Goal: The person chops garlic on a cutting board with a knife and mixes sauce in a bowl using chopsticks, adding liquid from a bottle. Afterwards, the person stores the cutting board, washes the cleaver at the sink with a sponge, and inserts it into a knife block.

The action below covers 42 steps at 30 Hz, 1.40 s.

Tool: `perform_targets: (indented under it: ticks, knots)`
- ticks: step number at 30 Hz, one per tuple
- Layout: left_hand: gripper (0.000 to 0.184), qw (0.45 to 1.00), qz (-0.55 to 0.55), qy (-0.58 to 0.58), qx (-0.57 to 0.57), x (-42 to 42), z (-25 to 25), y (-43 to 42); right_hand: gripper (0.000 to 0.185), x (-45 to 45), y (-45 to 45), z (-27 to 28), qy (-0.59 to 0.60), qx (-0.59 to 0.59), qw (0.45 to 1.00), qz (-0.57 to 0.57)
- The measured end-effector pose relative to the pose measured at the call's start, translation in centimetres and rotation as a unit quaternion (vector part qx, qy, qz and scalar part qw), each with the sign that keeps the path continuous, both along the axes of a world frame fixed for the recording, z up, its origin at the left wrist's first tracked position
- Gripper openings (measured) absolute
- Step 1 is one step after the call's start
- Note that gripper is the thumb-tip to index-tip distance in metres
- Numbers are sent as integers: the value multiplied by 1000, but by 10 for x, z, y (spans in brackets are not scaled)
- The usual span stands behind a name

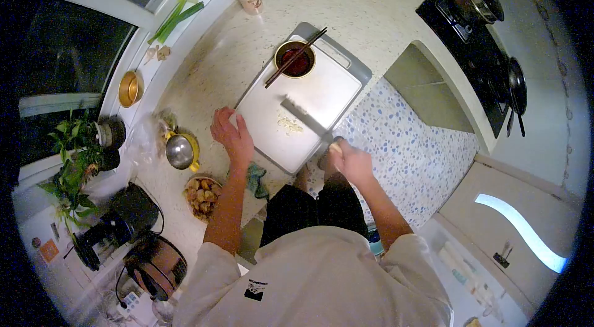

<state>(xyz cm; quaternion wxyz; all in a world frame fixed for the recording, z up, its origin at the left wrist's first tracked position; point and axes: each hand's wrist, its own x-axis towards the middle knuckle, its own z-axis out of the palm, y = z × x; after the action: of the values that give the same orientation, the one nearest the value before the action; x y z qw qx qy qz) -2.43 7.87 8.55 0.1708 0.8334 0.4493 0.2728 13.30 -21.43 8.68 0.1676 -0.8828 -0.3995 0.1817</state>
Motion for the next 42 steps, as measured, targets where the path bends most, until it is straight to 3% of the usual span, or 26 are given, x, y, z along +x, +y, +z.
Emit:
perform_targets:
  ticks: [6,12,15,16,19,22,27,30,33,37,42]
  knots:
    - [32,1000,7,-8,8,2,-9,1,31,4,10,-1,-5,-13,1000,-4]
    - [32,996,-9,-27,-87,-19,-25,-17,30,-19,5,9,9,-33,998,54]
    - [36,998,-12,-48,-26,-17,-24,-20,28,-19,-4,10,44,8,999,28]
    - [37,999,-21,-38,-33,-11,-15,-17,28,-17,-8,9,107,32,994,-15]
    - [39,997,-66,6,-31,21,3,6,29,-14,-17,9,294,109,940,-134]
    - [42,989,-123,84,-6,65,5,31,38,-15,-20,12,473,187,831,-226]
    - [51,950,-147,271,-41,119,-10,45,51,-28,-8,25,574,267,695,-340]
    - [48,944,-165,285,-8,128,-26,48,51,-27,-5,31,610,279,652,-353]
    - [46,929,-187,317,-32,131,-33,48,50,-23,-4,34,613,271,648,-361]
    - [41,947,-198,228,-111,124,-33,50,50,-16,-3,38,613,267,644,-372]
    - [36,934,-233,47,-267,60,-8,13,49,5,21,53,661,289,574,-388]
